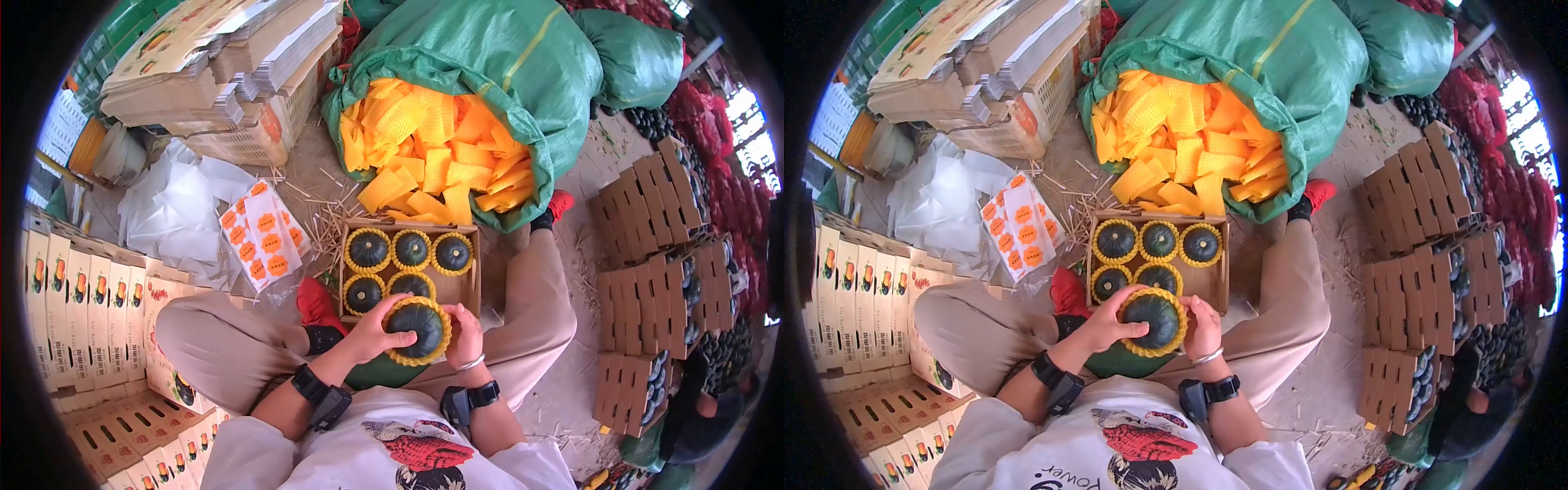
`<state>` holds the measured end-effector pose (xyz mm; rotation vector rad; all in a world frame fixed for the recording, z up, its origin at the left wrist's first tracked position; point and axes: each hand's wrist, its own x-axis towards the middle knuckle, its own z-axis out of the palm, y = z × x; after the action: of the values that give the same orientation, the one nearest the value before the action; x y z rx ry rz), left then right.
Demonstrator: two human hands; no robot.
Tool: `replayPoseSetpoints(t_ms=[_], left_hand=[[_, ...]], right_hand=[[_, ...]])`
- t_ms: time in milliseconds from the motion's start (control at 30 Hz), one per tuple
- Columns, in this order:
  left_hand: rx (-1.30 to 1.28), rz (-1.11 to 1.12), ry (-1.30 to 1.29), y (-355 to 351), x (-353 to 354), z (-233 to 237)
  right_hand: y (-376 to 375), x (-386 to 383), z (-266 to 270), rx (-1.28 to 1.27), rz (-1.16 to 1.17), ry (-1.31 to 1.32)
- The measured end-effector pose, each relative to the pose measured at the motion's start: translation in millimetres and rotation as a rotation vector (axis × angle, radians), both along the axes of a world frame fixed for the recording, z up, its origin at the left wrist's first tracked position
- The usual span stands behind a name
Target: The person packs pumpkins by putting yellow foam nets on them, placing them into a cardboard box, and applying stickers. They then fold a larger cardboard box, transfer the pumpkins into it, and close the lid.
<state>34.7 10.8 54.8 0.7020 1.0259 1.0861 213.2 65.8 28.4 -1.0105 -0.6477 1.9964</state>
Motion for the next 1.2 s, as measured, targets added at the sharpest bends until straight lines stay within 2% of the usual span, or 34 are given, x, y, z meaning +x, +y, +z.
replayPoseSetpoints(t_ms=[67,100,233,333,367,400,467,533,567,600,667,733,800,867,933,967,1067,1200], left_hand=[[-0.109,0.05,-0.194,-4.3,12.8,-21.2],[-0.092,0.059,-0.153,-3.6,17.2,-22.9],[-0.117,-0.122,0.223,9.6,10.3,-14.3],[0.381,-0.169,1.143,17.2,14.7,-7.6],[0.47,-0.254,1.111,22.0,16.8,-2.6],[0.588,-0.364,0.953,28.3,25.4,-5.4],[0.495,-0.435,0.981,41.1,42.4,-6.8],[0.449,-0.264,0.957,61.3,52.8,-30.6],[0.468,-0.207,0.835,75.7,57.4,-44.7],[0.446,-0.135,0.716,87.6,64.1,-52.7],[0.463,-0.085,0.67,110.1,83.9,-71.0],[0.487,-0.195,0.715,122.1,99.9,-77.0],[0.466,-0.296,0.802,128.9,92.7,-81.1],[0.38,-0.412,0.988,124.5,83.5,-86.6],[0.29,-0.511,1.322,118.4,101.7,-70.1],[0.329,-0.495,1.472,115.9,109.8,-85.9],[0.312,-0.43,1.537,116.1,120.2,-87.1],[0.373,-0.412,1.473,115.1,110.8,-82.9]], right_hand=[[0.0,-1.9,-5.1,-0.184,0.085,0.291],[-5.2,-2.6,-11.9,-0.306,0.092,0.344],[-0.7,0.9,-24.9,-0.403,0.1,0.433],[9.6,9.6,-27.7,-0.335,0.14,0.323],[11.1,10.0,-27.8,-0.332,0.16,0.325],[10.2,10.6,-26.1,-0.379,0.166,0.257],[14.0,18.5,-23.0,-0.281,0.135,0.212],[37.7,47.9,-2.9,-0.124,0.239,-0.196],[50.4,66.0,-15.5,0.276,0.209,-0.5],[69.3,86.5,-45.7,0.51,0.191,-1.091],[89.8,94.7,-33.7,0.613,0.56,-1.713],[101.5,90.3,-55.8,0.618,1.118,-1.375],[94.5,84.4,-53.7,0.443,1.05,-1.597],[99.7,94.2,-75.2,0.573,1.101,-1.523],[96.2,86.2,-68.9,0.496,1.068,-1.571],[96.6,83.0,-66.0,0.456,1.044,-1.599],[93.9,83.3,-65.4,0.48,1.021,-1.616],[100.3,81.6,-64.7,0.51,1.059,-1.601]])
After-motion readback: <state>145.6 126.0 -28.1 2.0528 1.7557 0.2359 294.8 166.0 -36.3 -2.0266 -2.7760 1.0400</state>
